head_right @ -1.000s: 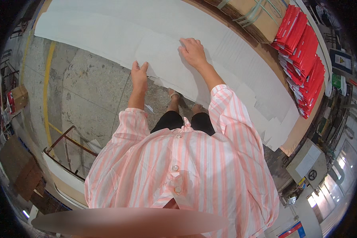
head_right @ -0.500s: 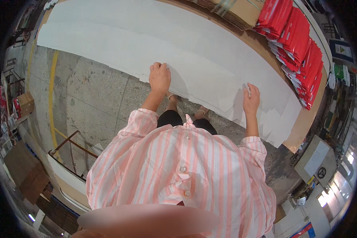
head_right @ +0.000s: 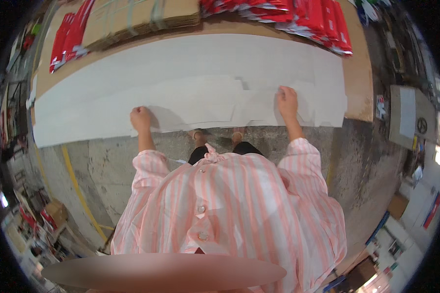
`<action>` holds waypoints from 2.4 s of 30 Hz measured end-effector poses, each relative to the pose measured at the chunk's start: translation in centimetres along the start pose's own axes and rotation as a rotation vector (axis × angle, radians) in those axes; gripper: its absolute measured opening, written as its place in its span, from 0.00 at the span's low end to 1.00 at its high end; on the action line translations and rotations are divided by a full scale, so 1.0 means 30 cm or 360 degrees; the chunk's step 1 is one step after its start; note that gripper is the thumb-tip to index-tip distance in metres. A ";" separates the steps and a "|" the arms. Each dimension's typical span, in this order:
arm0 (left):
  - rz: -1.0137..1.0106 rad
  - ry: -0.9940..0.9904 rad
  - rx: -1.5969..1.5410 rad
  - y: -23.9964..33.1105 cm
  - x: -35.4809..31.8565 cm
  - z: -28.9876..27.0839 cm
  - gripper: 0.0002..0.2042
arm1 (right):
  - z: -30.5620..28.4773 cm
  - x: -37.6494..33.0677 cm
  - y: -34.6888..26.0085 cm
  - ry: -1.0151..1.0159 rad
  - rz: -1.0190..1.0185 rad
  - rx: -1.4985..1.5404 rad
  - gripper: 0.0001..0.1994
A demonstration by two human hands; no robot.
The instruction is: Counting and sorting large stacks of white cardboard or paper sheets on a workbench.
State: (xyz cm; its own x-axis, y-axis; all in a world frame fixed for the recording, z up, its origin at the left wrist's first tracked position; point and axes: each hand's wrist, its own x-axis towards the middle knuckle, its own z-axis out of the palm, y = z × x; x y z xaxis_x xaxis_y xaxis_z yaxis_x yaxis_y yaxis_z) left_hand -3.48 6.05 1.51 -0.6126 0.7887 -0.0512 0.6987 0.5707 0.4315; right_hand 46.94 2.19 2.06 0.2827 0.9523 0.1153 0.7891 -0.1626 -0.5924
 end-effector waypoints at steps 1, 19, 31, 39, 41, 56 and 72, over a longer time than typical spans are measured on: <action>-0.0086 -0.0012 -0.0039 0.002 0.016 -0.004 0.12 | 0.009 -0.007 0.004 0.0034 0.0028 -0.0011 0.12; -0.0332 -0.0688 -0.1249 -0.084 0.088 -0.025 0.05 | 0.029 -0.010 0.006 0.0075 0.0010 -0.0010 0.11; -0.0486 -0.0614 -0.1323 -0.088 0.089 -0.009 0.04 | 0.028 0.002 -0.032 0.0076 -0.0106 -0.0246 0.09; -0.0442 -0.0711 -0.1434 -0.106 0.079 -0.027 0.06 | 0.027 0.009 -0.044 0.0057 -0.0056 -0.0213 0.09; -0.0514 -0.0744 -0.1544 -0.079 0.055 -0.034 0.07 | 0.027 0.005 -0.040 0.0062 -0.0039 -0.0205 0.08; -0.0179 -0.0167 -0.1053 -0.089 0.046 0.075 0.09 | 0.027 0.010 -0.033 0.0071 -0.0013 -0.0211 0.08; -0.0781 -0.0932 -0.2281 -0.073 -0.058 -0.031 0.11 | 0.042 0.023 0.026 -0.0116 -0.0015 -0.0172 0.10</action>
State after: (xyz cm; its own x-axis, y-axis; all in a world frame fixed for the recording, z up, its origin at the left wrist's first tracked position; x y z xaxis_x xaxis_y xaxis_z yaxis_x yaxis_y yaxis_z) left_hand -4.30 3.20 1.49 -0.2097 0.7706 -0.6019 -0.6150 0.3746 0.6939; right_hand 47.07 3.05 0.67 0.2373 0.9696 0.0598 0.8468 -0.1763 -0.5019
